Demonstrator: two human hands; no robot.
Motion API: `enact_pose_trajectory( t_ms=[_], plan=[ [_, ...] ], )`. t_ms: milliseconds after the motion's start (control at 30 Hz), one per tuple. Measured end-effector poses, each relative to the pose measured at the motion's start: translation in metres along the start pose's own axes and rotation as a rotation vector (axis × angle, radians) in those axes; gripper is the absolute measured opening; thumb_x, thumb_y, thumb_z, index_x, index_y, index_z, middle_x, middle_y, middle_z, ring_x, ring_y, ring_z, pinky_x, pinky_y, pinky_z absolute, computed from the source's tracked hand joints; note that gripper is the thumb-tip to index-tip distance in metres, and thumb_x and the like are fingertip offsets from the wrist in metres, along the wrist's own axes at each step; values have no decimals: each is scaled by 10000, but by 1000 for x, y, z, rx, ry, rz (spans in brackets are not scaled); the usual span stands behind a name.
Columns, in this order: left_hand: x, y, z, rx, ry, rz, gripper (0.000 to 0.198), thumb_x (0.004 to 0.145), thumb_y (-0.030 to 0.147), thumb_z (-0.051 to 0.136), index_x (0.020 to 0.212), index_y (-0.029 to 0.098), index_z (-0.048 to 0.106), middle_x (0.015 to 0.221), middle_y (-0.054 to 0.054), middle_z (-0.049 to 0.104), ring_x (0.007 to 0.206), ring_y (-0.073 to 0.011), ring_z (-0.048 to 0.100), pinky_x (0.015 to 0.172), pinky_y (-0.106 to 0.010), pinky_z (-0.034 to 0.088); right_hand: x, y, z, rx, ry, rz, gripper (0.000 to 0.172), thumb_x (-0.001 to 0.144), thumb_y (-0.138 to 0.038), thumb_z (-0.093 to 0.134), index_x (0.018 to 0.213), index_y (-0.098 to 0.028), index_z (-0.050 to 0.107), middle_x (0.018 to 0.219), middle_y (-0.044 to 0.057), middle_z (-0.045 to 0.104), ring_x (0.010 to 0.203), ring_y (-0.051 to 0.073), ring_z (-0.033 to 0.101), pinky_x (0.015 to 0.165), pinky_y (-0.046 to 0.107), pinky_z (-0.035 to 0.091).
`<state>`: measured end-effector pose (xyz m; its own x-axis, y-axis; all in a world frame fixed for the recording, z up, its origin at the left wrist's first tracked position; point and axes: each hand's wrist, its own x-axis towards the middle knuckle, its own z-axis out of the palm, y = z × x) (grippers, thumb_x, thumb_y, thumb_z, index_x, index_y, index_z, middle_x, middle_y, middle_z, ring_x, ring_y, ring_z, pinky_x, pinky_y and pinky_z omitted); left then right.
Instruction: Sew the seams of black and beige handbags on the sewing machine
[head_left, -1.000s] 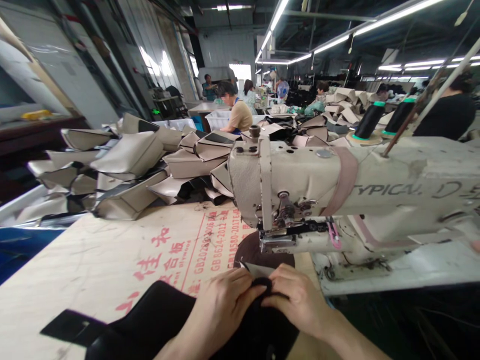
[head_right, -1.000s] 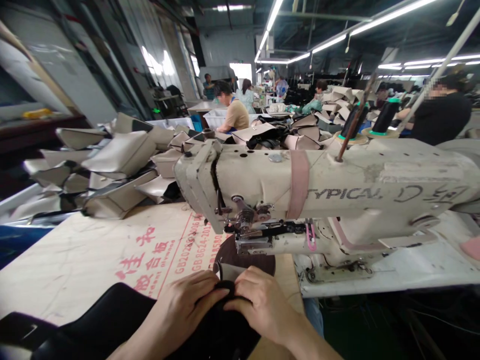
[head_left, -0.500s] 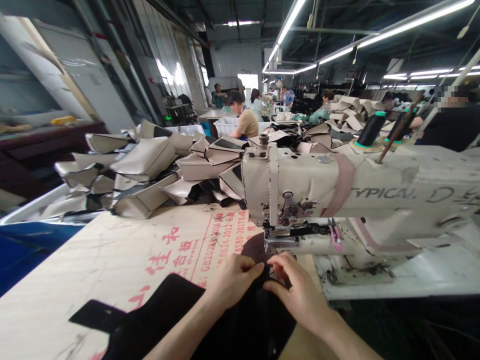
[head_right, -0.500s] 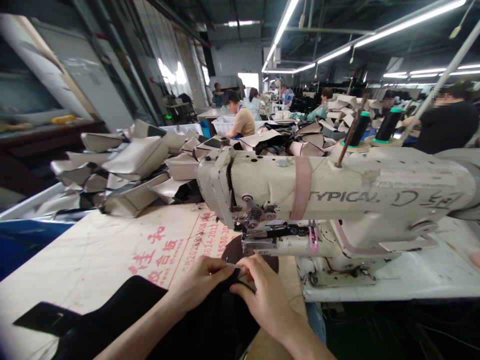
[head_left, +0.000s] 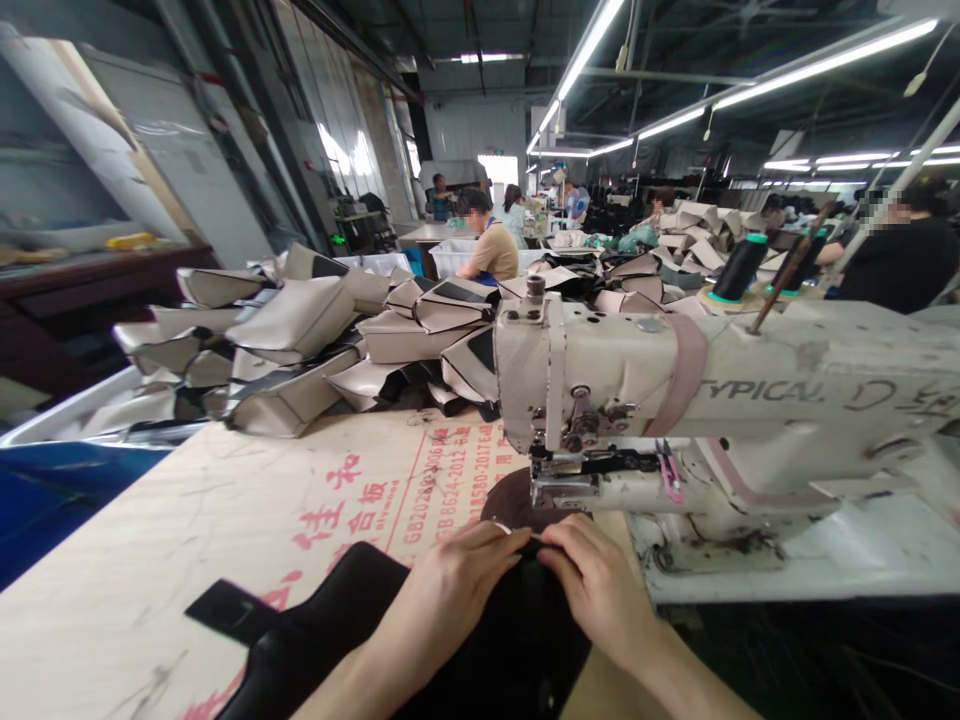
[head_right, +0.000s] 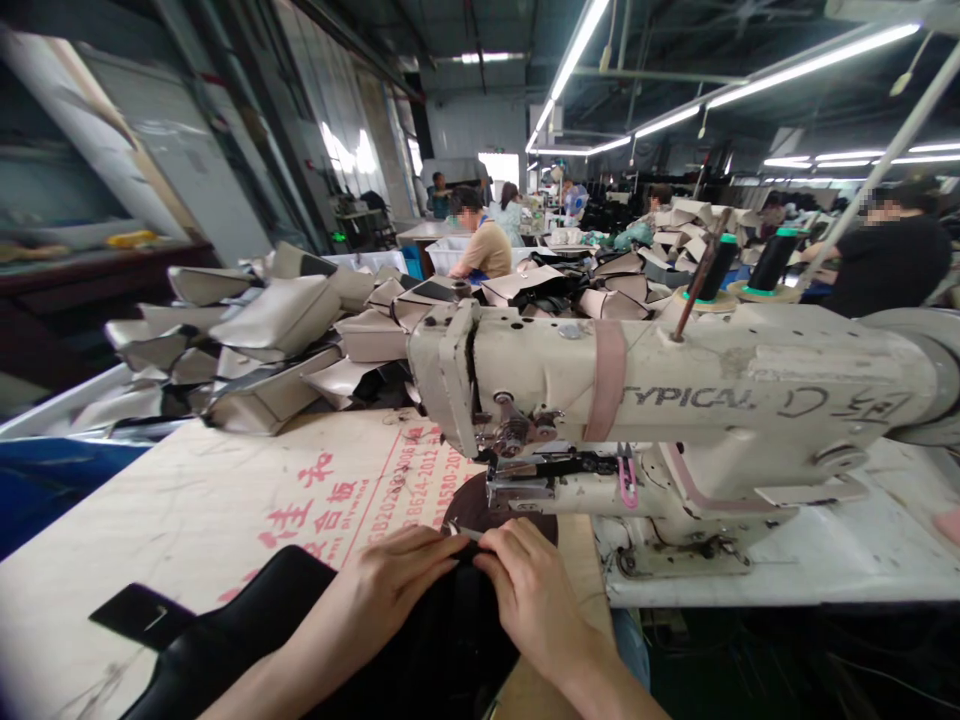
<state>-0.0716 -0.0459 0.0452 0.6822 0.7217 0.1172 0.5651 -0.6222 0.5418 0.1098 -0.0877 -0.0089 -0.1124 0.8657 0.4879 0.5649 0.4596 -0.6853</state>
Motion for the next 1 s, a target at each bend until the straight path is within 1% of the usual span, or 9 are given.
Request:
enact_pose_trajectory(
  t_ms=[100,200,333,500,667,767,867,933,1000],
  plan=[
    [-4,-4,11,142,12,59,370,890,156,373,1227,245,495,1025,-38,600,924,-160,552,847,-295,478,2,1,1,1,20,4,91,906,-177,455,914,-194,544,853,17,574,812,140,532,720,258,416],
    [-5,-7,17,182,4,63,385,855,62,359,1173,228,500,1006,-36,570,916,-167,522,830,-311,475,7,5,-2,19,-33,-1,91,903,-224,479,896,-195,564,838,11,582,800,130,542,715,248,426],
    [-1,-4,15,198,-34,41,296,840,38,343,985,188,554,913,-40,559,843,-169,509,746,-292,468,14,9,-7,29,-133,-21,115,901,-269,488,908,-196,577,853,13,575,806,131,542,725,248,430],
    [9,-1,6,198,-22,30,267,876,122,339,949,177,590,860,-54,579,812,-170,524,724,-282,453,17,10,-7,-57,-209,-22,134,922,-211,429,930,-191,561,875,23,564,834,145,525,740,264,416],
    [13,-8,-14,91,-114,-93,225,877,263,425,906,210,642,865,-24,622,827,-157,579,739,-256,465,19,13,-4,-62,-142,-31,162,925,-230,429,851,-188,567,791,9,570,756,129,532,669,244,401],
    [10,-22,-24,65,-167,-52,292,868,303,452,1127,274,584,1109,-24,626,1022,-190,563,900,-324,430,20,16,-3,-28,-90,1,178,926,-255,428,847,-187,572,779,10,575,736,128,533,654,238,395],
    [8,-39,-22,-19,-238,-38,382,893,354,397,1267,317,469,1312,-13,508,1228,-211,416,1044,-400,295,22,16,-2,20,-89,45,156,917,-239,445,848,-191,576,790,3,581,751,125,536,669,227,389],
    [9,-48,-15,-157,-271,-92,388,906,391,348,1258,298,480,1298,-10,519,1217,-204,418,1041,-382,293,26,14,-3,57,-104,76,144,909,-223,457,837,-192,578,796,-3,586,757,120,538,676,218,380],
    [12,-53,-8,-302,-259,-186,408,908,433,305,1149,234,567,1131,-20,619,1059,-191,524,939,-319,391,31,12,-5,92,-121,112,153,904,-224,461,811,-189,578,781,-7,587,742,117,537,672,213,370]
  ],
)
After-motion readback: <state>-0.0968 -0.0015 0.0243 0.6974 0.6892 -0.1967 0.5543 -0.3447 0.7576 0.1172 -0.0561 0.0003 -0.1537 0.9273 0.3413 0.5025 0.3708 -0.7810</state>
